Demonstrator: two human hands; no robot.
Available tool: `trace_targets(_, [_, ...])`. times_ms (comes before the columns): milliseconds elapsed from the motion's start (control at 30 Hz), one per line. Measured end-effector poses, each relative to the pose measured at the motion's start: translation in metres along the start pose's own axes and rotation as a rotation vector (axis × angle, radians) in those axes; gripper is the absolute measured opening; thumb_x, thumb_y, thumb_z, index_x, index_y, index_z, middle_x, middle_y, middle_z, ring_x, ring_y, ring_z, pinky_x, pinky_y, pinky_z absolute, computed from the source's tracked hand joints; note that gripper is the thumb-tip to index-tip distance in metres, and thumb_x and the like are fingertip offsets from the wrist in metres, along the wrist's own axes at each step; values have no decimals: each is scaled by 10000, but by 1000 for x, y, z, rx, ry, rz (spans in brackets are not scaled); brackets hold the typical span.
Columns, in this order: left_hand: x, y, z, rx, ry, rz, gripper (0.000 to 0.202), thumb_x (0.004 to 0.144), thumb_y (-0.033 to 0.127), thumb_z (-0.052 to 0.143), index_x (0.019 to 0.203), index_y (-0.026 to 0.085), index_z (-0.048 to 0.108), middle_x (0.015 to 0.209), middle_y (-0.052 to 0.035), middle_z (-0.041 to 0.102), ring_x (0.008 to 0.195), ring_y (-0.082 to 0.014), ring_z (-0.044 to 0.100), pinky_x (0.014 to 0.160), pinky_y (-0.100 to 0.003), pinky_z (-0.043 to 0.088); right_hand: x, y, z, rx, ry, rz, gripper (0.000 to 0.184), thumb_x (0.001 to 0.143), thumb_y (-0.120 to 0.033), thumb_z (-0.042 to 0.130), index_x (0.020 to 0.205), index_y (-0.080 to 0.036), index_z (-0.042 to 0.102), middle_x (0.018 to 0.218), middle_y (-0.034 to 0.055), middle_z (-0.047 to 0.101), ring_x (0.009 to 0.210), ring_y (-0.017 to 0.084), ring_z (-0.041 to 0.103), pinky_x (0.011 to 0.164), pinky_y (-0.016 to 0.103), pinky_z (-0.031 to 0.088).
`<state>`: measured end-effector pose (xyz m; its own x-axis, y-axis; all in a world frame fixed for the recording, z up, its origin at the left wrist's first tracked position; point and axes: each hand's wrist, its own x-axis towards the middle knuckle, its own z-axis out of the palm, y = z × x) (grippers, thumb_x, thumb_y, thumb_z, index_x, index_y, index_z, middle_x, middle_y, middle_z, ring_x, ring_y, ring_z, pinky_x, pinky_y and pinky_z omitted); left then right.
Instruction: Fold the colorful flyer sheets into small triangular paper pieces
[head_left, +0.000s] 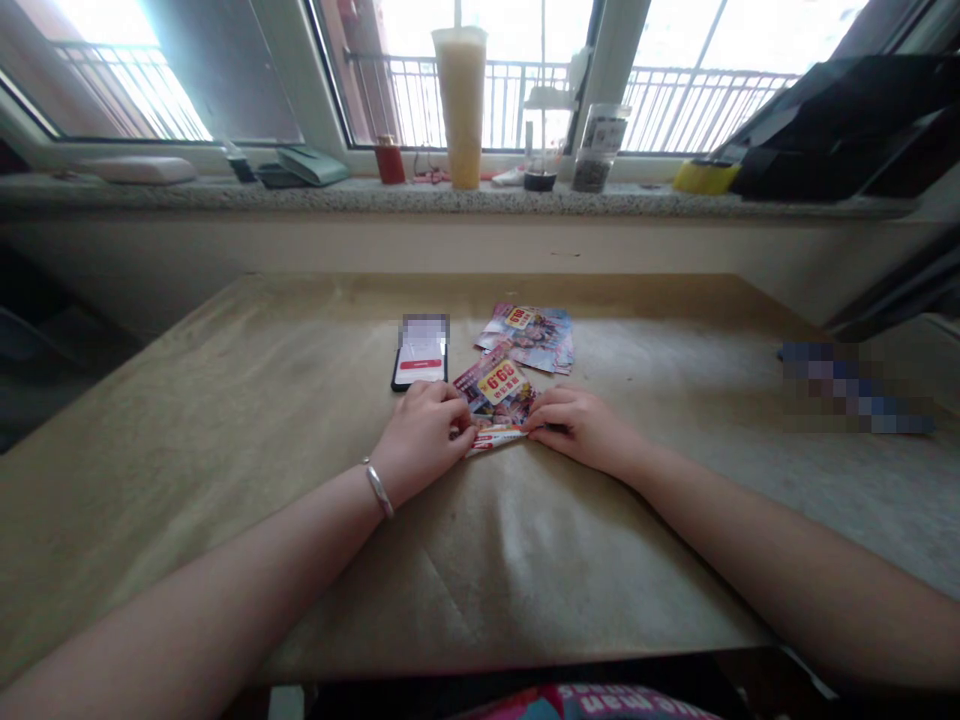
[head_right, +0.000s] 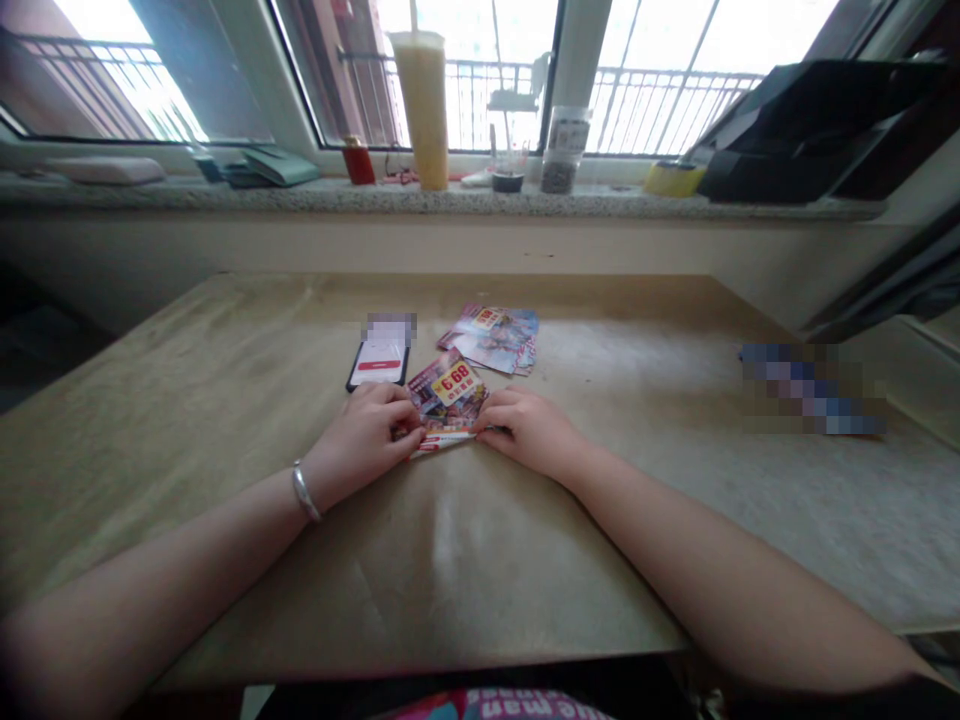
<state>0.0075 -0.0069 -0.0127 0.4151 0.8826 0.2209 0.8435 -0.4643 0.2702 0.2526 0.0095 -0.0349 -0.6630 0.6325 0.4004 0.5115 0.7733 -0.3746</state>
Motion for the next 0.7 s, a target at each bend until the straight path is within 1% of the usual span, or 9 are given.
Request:
trace_targets(100, [1, -2, -1, 10, -1, 12, 219, 826, 354, 569, 711, 187, 652, 968, -56, 627, 967, -237, 505, 867, -395, 423, 1, -3, 2, -28, 21, -4, 137, 868, -250, 585, 882, -219, 718, 943, 61, 671, 875, 173, 601, 774, 306, 487])
trace_targets(300, [2, -5, -3, 29, -18, 8, 213, 823, 352, 573, 719, 183, 649, 984, -63, 635, 947, -233, 527, 840, -379, 437, 0, -6, 1, -118, 10, -25, 188, 893, -256, 544, 921, -216, 726, 930, 74, 665, 871, 181, 591, 765, 310, 488])
trace_targets(400, [2, -4, -2, 51, -14, 1, 208, 826, 345, 562, 720, 182, 636, 925, -64, 630, 904, -227, 533, 802, -367, 440, 0, -7, 1, -185, 3, -33, 200, 896, -265, 538, 920, -223, 732, 912, 71, 674, 851, 183, 593, 738, 304, 482])
trace_targets(533, [3, -3, -2, 88, -23, -13, 197, 824, 339, 557, 721, 185, 620, 855, -59, 617, 856, -223, 530, 748, -349, 430, 0, -11, 0, -256, -16, -17, 240, 915, -288, 509, 911, -228, 740, 887, 61, 683, 829, 177, 597, 704, 289, 465])
trace_targets(700, [5, -3, -2, 93, -26, -28, 175, 832, 337, 548, 777, 188, 622, 861, -56, 628, 851, -225, 529, 748, -356, 421, 1, -15, -1, -312, -32, 7, 262, 926, -295, 488, 931, -245, 744, 889, 54, 688, 832, 179, 594, 686, 293, 454])
